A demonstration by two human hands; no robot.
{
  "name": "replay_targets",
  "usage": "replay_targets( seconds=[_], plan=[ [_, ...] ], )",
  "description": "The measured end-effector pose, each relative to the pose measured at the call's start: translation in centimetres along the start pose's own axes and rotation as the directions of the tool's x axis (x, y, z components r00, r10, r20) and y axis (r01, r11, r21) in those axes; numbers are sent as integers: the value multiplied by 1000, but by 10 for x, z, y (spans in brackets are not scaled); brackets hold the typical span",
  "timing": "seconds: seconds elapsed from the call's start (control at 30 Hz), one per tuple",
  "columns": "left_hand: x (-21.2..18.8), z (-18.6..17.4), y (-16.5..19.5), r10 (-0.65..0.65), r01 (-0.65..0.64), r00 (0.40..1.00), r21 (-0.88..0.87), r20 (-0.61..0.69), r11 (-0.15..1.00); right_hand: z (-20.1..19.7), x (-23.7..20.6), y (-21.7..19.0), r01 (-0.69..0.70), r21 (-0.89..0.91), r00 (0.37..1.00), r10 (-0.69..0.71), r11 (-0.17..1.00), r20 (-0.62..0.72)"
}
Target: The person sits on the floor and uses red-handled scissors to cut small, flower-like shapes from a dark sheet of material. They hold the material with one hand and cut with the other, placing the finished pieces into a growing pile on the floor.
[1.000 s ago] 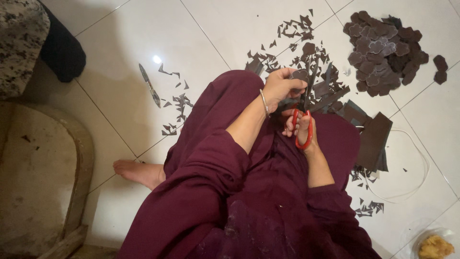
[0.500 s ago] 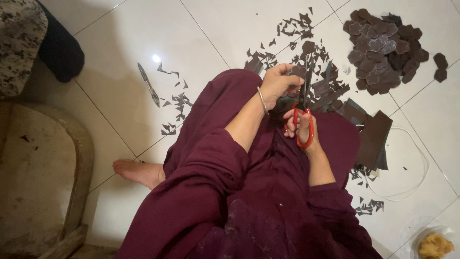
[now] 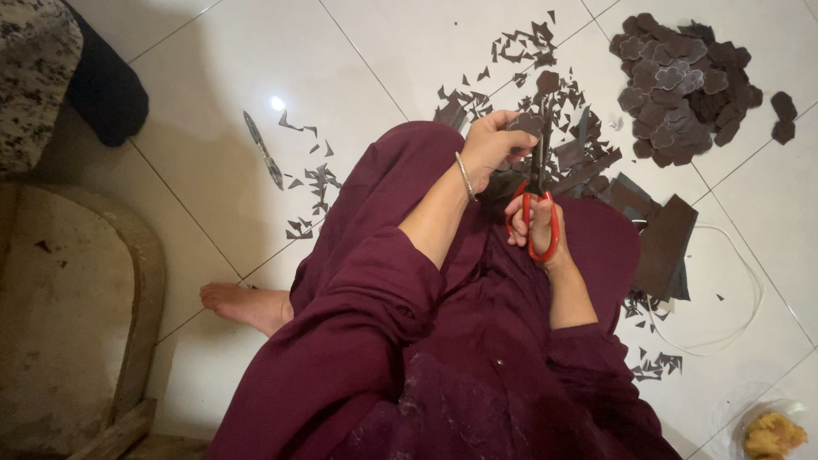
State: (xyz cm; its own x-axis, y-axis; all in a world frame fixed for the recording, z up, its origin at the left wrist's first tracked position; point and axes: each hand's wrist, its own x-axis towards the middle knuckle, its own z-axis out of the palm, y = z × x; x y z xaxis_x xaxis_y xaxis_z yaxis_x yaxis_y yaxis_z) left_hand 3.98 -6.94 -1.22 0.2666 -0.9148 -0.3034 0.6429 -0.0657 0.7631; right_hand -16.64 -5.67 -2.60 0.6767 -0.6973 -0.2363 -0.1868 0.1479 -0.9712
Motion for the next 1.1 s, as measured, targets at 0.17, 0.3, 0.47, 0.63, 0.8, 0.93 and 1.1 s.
replay_targets(
  seconds=[0.17,0.3,0.47,0.63,0.8,0.93,1.1],
  plan=[
    [6,-4,-7,27,-28,999,-20,-21,999,-6,2,11,-4,98,995,14,995,-97],
    [9,-4,-11,8,-11,999,-75,-44,997,-7,7,15,-45,128,994,57,991,-95],
    [12,-5,-12,-82,78,997,-188,-12,979,-7,11,11,-80,181,997,82,980,-7],
    [9,-2,-9,-33,31,999,-245,-2,969,-2,8,1,-97,140,994,89,985,64],
    [3,-3,-3,-29,27,999,-64,-35,998,4,4,-11,-88,54,989,81,995,120],
    [3,0,-6,-20,21,1000,-132,8,991,7,3,-16,-72,13,993,70,997,97],
    [4,-1,-10,-34,38,999,-85,41,996,5,1,-11,-57,15,995,56,998,87]
  ],
)
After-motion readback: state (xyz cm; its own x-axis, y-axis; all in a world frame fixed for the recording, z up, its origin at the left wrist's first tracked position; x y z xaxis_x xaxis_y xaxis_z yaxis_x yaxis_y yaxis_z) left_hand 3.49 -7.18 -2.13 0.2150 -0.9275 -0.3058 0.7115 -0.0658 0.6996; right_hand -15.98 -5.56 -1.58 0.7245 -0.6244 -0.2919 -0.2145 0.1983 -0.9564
